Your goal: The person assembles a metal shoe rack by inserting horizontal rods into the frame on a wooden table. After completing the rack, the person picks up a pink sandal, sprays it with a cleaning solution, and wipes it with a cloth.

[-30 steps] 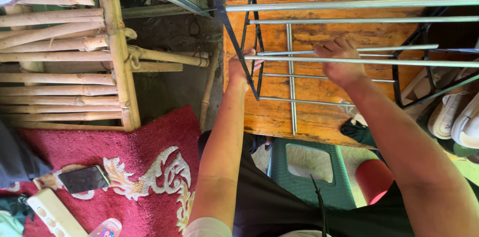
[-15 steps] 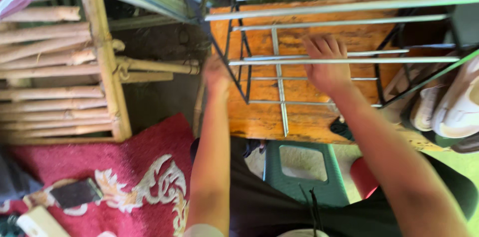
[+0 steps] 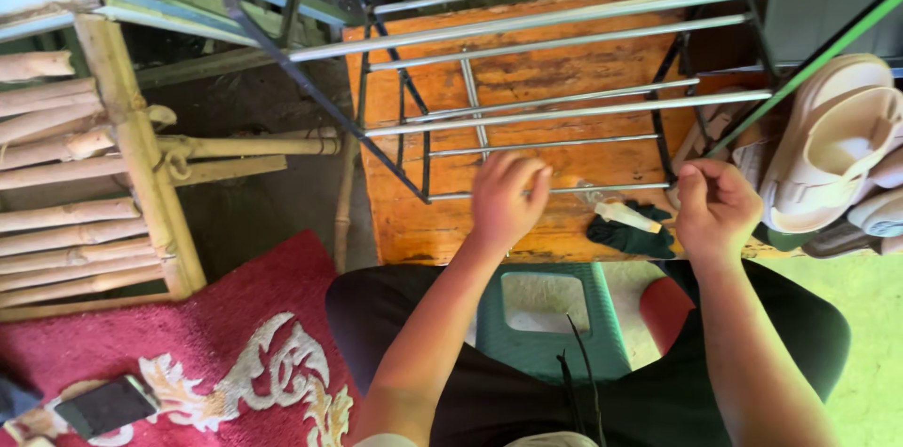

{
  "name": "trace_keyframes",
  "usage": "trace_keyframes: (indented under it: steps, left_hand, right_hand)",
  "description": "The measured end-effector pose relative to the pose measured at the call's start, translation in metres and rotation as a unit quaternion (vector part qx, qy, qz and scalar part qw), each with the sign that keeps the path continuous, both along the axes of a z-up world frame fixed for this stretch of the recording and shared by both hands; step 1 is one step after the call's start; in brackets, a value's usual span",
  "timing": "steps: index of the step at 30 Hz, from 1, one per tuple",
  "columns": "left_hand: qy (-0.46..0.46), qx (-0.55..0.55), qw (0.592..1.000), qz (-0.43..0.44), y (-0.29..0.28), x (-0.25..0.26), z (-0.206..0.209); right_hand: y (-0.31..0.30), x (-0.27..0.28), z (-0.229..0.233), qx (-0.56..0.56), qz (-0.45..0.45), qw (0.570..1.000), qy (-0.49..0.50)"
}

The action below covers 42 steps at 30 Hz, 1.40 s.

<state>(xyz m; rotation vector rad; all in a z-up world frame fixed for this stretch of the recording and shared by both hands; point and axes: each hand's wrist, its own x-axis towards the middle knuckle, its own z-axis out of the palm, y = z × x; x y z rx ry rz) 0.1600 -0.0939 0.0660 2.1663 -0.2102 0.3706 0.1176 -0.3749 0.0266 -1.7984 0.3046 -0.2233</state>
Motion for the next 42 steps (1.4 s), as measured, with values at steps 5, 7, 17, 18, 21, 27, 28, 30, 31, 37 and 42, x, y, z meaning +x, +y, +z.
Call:
trace_keyframes:
  steps: [5,7,17,18,21,27,28,30,31,37,42]
  left_hand:
    - [-0.014,0.039,0.998,-0.052,-0.054,0.035,-0.020]
    - [0.002,0.057,0.995,-0.084,-0.072,0.048,-0.033]
    - [0.006,0.197,0.973,-0.122,-0.144,0.098,-0.087]
    - [0.027,0.217,0.968,-0.123,-0.147,0.101,-0.092]
    - [0.103,0.239,0.954,-0.149,-0.154,0.107,-0.105]
    - [0.120,0.250,0.949,-0.148,-0.149,0.101,-0.116]
    - [0.110,0.251,0.951,-0.146,-0.149,0.101,-0.117]
    - [0.091,0.249,0.954,-0.142,-0.149,0.096,-0.117]
    - [0.101,0.248,0.952,-0.146,-0.151,0.096,-0.117]
    - [0.122,0.239,0.951,-0.155,-0.151,0.099,-0.107]
    - [0.100,0.232,0.958,-0.137,-0.156,0.097,-0.108]
  right_hand:
    - [-0.037,0.030,0.008,0.011,-0.184,0.977,-0.110]
    - [-0.050,0.058,0.007,0.076,-0.120,0.989,-0.048]
    - [-0.075,0.122,-0.045,0.145,0.090,0.936,0.309]
    - [-0.076,0.124,-0.049,0.145,0.106,0.935,0.306]
    - [-0.078,0.124,-0.056,0.139,0.115,0.938,0.296]
    - [-0.066,0.118,-0.045,0.147,0.022,0.947,0.284]
    - [-0.064,0.118,-0.043,0.144,0.023,0.947,0.285]
    - [-0.061,0.118,-0.039,0.145,0.026,0.947,0.285]
    - [-0.061,0.119,-0.036,0.149,0.028,0.948,0.281]
    - [-0.059,0.122,-0.033,0.143,0.029,0.946,0.291]
    - [-0.065,0.122,-0.044,0.134,0.079,0.947,0.280]
